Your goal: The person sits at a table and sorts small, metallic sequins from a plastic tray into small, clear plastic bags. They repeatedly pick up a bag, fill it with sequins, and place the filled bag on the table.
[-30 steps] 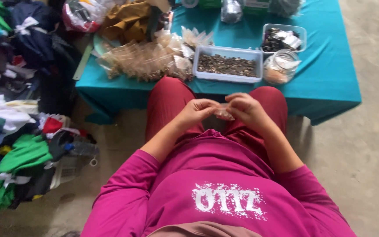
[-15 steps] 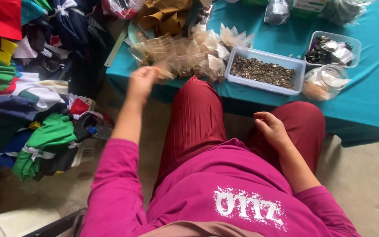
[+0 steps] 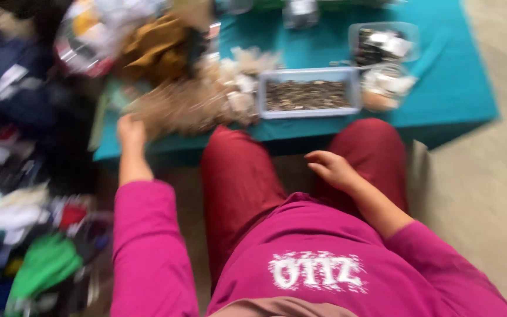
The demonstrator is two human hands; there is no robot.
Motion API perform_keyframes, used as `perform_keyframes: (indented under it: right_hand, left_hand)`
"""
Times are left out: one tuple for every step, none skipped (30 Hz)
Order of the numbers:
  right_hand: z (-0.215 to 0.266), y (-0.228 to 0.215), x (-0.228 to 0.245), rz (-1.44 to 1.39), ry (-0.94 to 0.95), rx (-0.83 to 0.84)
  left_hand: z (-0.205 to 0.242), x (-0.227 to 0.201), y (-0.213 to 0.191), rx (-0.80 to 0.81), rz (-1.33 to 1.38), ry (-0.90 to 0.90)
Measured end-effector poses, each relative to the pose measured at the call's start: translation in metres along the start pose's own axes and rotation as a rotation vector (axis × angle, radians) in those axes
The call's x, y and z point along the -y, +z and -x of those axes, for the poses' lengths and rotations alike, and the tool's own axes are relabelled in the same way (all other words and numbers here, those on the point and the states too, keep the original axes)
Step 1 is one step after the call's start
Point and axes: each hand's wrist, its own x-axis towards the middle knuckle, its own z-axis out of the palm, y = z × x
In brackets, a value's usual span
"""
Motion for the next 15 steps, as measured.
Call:
perform_keyframes:
  right_hand:
    - [-0.001, -0.002, -0.003, 0.004, 0.022, -0.042]
    - [-0.003, -0.004, -0.006, 0.002, -0.05, -0.079]
    - [-0.008, -0.004, -0.007, 0.001, -0.129, -0.104]
    - [-0.016, -0.022, -0.007, 0.006, -0.113, -0.132]
    - [-0.024, -0.038, -0.007, 0.08, -0.228, -0.249]
    - [-0.032, -0.052, -0.006, 0.158, -0.343, -0.363]
    - [-0.042, -0.083, -0.004, 0.158, -0.335, -0.365]
    - [-0.052, -0.113, -0.002, 0.267, -0.469, -0.477]
    - [-0.064, -0.143, 0.001, 0.375, -0.609, -0.583]
    - [-0.072, -0.165, -0.019, 0.374, -0.607, -0.581]
    - [-0.082, -0.19, -0.039, 0.598, -0.367, -0.588]
    - [-0.091, -0.214, -0.058, 0.815, -0.12, -0.586]
    - [-0.094, -0.222, -0.05, 0.819, -0.128, -0.582]
    - [-0.096, -0.229, -0.041, 0.864, 0.097, -0.353]
    - [-0.101, -0.239, -0.031, 0.899, 0.316, -0.125]
  left_hand:
    - [0.005, 0.003, 0.008, 0.028, 0.021, 0.032]
    - [0.008, 0.007, 0.017, -0.078, 0.159, -0.008]
    - [0.014, 0.017, 0.017, -0.191, 0.291, -0.061]
    - [0.016, 0.007, 0.019, -0.167, 0.306, -0.043]
    - [0.025, 0.002, 0.012, -0.155, 0.227, -0.064]
    - [0.034, -0.001, 0.004, -0.143, 0.147, -0.083]
    - [0.042, -0.018, -0.004, -0.135, 0.147, -0.082]
    - [0.05, -0.034, -0.012, -0.101, 0.253, -0.205]
    - [0.058, -0.049, -0.024, -0.069, 0.358, -0.329]
    - [0.067, -0.052, -0.033, -0.068, 0.356, -0.331]
    - [0.076, -0.056, -0.04, -0.068, 0.335, -0.32]
    - [0.085, -0.06, -0.049, -0.067, 0.314, -0.309]
    - [0.095, -0.068, -0.057, -0.073, 0.317, -0.315]
    - [0.105, -0.077, -0.067, -0.056, 0.327, -0.309]
    - [0.113, -0.087, -0.075, -0.045, 0.342, -0.301]
